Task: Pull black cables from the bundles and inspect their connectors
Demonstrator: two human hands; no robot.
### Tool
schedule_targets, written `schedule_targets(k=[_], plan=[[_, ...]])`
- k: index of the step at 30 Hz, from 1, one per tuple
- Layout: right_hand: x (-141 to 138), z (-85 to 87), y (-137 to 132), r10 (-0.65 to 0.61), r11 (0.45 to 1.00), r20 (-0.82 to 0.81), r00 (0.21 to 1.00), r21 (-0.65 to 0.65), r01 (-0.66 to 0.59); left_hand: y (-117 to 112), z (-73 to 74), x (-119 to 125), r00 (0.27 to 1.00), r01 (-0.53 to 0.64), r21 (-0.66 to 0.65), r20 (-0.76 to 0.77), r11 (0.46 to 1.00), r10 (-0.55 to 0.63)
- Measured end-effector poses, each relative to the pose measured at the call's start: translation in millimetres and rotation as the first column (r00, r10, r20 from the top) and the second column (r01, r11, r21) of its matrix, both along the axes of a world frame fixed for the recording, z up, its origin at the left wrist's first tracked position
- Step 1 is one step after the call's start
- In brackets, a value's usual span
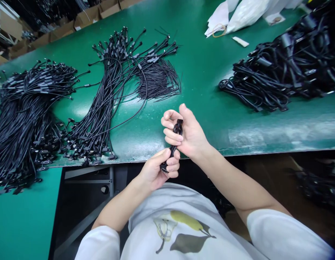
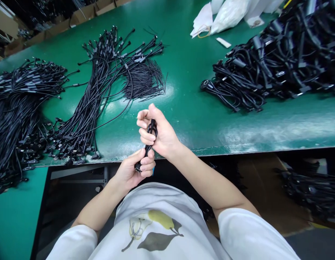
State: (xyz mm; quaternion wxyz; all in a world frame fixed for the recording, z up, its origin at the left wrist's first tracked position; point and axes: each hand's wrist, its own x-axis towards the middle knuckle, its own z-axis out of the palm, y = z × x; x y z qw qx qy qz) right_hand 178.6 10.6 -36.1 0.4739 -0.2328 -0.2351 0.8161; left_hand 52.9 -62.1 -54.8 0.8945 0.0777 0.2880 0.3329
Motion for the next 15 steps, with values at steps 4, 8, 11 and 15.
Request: schedule_targets(k=[4,8,11,15], plan=[[-1,-0.2,-1,0.01,0.999,0.009,1.0,0.037,-0.011,5,-1.9,0,0.996,0.086,-0.026,-0.02,0.996,-0.086],[3,-1.8,-2,-0.012,0.979,0.143,0.99,0.202,-0.017,9,-4.6,-6,0.986,0.152,0.1,-0.084,0.983,-0.143],[17,1.7,-3,-0.242,0.83,0.441,0.864,0.556,-0.051,12,-7.8,-18,0.94,0.159,0.295,-0.338,0.942,-0.053],[33,9.5,-17,-0.676,0.314,0.625,0.39,0.723,-0.615,16,-6.4,-37,0.548,0.496,0.594,-0.78,0.633,0.302]])
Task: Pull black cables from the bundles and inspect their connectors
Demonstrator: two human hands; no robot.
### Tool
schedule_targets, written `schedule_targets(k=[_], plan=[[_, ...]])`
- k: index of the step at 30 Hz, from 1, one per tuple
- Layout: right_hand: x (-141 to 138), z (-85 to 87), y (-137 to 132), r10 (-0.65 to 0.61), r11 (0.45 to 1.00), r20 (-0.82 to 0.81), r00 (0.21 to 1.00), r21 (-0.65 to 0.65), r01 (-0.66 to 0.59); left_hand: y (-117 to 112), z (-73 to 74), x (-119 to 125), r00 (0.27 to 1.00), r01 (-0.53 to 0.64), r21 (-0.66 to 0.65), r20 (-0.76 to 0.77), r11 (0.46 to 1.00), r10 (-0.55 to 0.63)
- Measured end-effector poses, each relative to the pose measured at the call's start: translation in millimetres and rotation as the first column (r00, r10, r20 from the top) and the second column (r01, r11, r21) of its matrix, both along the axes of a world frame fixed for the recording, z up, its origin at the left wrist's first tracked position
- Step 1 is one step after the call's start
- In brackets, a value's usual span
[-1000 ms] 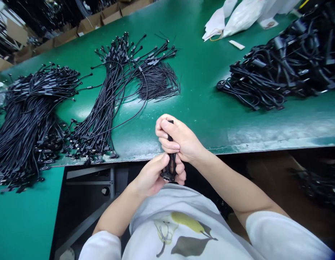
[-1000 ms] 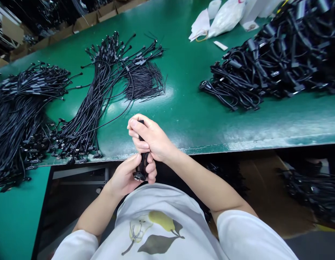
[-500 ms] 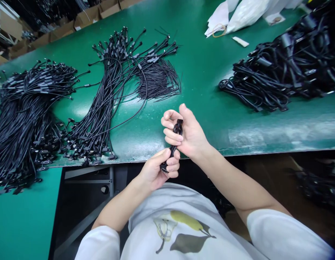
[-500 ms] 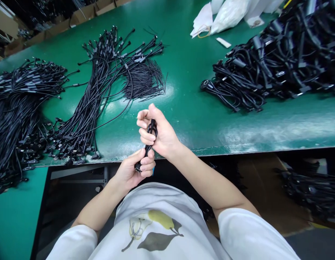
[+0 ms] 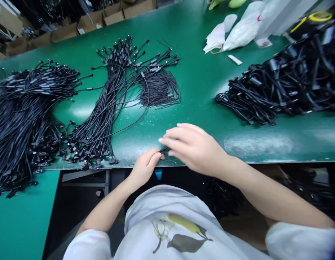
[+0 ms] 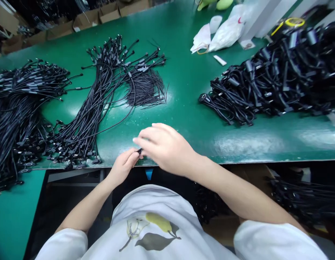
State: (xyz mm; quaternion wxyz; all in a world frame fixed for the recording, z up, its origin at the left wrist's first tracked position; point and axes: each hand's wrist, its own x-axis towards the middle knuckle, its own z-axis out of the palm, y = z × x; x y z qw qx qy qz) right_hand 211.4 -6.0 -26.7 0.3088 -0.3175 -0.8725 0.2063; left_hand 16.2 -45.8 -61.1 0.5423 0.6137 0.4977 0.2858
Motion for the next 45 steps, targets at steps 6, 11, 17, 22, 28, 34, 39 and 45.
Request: schedule_targets(k=[6,11,17,22,28,34,39,45], plan=[[-2,-14.8,-27,0.11,0.994,0.563,0.819,-0.065,-0.089,-4,4.3,-12,0.89,0.302,0.432,-0.447,0.85,-0.089],[-5,-20.8,-21,0.201,0.962,0.451,0.869,-0.26,-0.087,0,4.2,-22,0.903,0.331,0.455,-0.408,0.827,-0.137],[-13,-22.9,-3,0.151,0.988,0.621,0.769,-0.118,-0.098,13,6.0,-15,0.944,0.202,0.274,-0.309,0.94,-0.113],[-10,-10.5,39,0.22,0.949,0.429,0.876,-0.3,-0.092,25,-7.8,-11,0.987,-0.043,0.135,-0.147,0.99,0.063],[-7,-22.2,144,-0.356,0.901,0.411,0.839,-0.087,0.425,38,-1.3,-26,0.823,-0.299,-0.374,0.365,0.878,0.435],[-24,-45.6,182,-0.366,0.912,0.531,0.764,0.039,0.409,35,14.8,-25,0.68,-0.283,-0.467,0.519,0.838,0.518],[-19,-41.4,186,-0.35,0.926,0.587,0.73,0.101,0.363,26,10.7,-22,0.649,-0.259,-0.489,0.551,0.833,0.525],[-16,-35.6,186,-0.373,0.923,0.601,0.707,0.165,0.347,15,13.7,-24,0.645,-0.236,-0.465,0.582,0.853,0.496]])
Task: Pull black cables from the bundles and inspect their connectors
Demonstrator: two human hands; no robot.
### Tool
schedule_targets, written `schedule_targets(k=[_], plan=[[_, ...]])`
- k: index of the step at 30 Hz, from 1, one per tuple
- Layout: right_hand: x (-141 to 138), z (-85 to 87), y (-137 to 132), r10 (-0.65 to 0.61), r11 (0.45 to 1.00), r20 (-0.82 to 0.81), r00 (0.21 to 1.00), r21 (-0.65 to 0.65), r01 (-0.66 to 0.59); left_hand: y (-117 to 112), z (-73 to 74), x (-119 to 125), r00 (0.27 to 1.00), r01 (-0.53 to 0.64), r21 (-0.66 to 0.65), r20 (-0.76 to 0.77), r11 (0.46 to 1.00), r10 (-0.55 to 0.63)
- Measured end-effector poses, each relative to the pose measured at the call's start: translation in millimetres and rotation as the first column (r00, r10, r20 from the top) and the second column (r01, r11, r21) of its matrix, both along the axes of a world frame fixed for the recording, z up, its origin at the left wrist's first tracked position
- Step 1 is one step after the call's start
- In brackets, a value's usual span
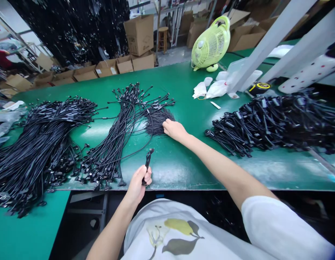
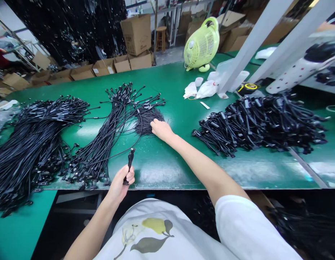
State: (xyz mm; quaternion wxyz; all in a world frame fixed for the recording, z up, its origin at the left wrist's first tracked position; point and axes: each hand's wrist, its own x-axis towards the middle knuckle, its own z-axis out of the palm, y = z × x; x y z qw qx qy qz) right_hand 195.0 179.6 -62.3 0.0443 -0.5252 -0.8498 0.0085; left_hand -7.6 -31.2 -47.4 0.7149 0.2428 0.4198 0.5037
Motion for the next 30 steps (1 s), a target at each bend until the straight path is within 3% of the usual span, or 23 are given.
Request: schedule_targets(k=[19,24,27,30], plan=[[9,-5.9,-19,0.007,1.0,-0.12,0.993,0.027,-0.004,-26,0.6,-4,0.997,0.018,-0.03,0.072,0.999,-0.016],[13,6.0,-24,-0.034,0.998,-0.238,0.971,0.042,0.045,-23,1.9,-7,0.997,-0.017,-0.063,0.079,0.998,0.022],[11,16.8,-41,-0.04,0.998,-0.346,0.937,0.023,0.052,-19,4.2,-3,0.996,-0.016,-0.059,0.086,0.998,0.021],[-4,18.4,-84,-0.043,0.997,-0.479,0.877,-0.08,0.006,-15,7.4,6,0.994,-0.004,-0.017,0.109,1.0,0.006]])
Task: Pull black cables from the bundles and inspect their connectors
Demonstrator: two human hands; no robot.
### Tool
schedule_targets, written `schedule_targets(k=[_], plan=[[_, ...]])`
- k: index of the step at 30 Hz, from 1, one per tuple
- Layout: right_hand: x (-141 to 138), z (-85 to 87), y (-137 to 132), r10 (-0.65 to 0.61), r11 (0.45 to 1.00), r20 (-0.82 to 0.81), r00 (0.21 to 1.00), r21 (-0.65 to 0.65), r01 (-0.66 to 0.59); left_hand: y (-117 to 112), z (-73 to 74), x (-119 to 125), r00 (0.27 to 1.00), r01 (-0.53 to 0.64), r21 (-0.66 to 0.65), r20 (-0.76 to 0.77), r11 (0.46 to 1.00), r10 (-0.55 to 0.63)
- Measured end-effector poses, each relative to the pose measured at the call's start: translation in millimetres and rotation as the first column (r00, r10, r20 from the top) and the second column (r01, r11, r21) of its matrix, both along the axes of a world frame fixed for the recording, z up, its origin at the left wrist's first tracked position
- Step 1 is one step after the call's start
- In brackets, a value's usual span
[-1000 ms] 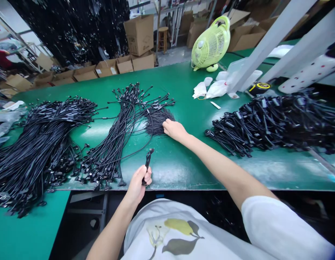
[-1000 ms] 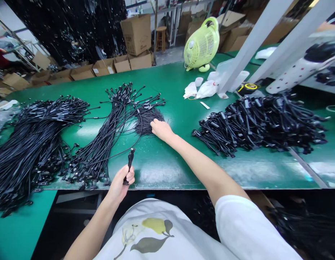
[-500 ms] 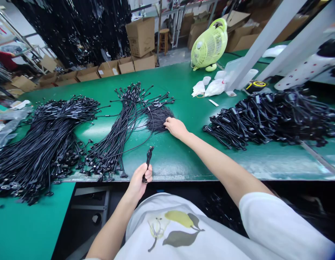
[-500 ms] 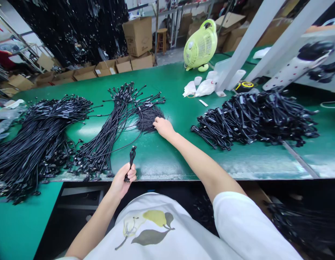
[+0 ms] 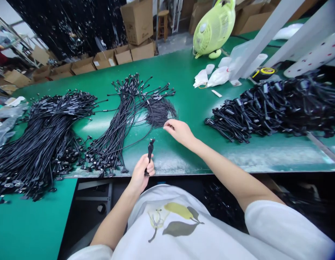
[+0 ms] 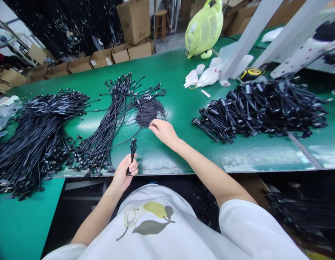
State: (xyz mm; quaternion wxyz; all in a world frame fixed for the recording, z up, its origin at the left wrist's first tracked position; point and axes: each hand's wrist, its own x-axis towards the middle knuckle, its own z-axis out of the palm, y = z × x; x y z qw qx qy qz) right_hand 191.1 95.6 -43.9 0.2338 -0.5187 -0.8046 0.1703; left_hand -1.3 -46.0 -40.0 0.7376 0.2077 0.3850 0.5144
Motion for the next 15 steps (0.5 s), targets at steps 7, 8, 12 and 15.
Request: schedule_targets(k=[7,8,12,15], plan=[[-32,-20.3,-100,0.083,0.912,-0.56,0.825,-0.291,-0.289,11,-15.7,9,0.967,-0.03,0.127,-0.249,0.991,0.061],[-31,-21.1,-104,0.122,0.945,-0.5,0.857,-0.205,-0.254,12,-18.9,7,0.933,-0.019,0.161,-0.353,0.987,0.075],[-26,-11.9,-103,0.293,0.89,0.036,0.955,0.356,-0.286,17,-24.7,0,0.611,0.225,0.299,-0.784,0.927,0.105],[-24,0.6,-94,0.362,0.667,0.364,0.858,0.542,-0.511,21,-24.2,-4,0.476,0.405,0.293,-0.876,0.866,0.073]])
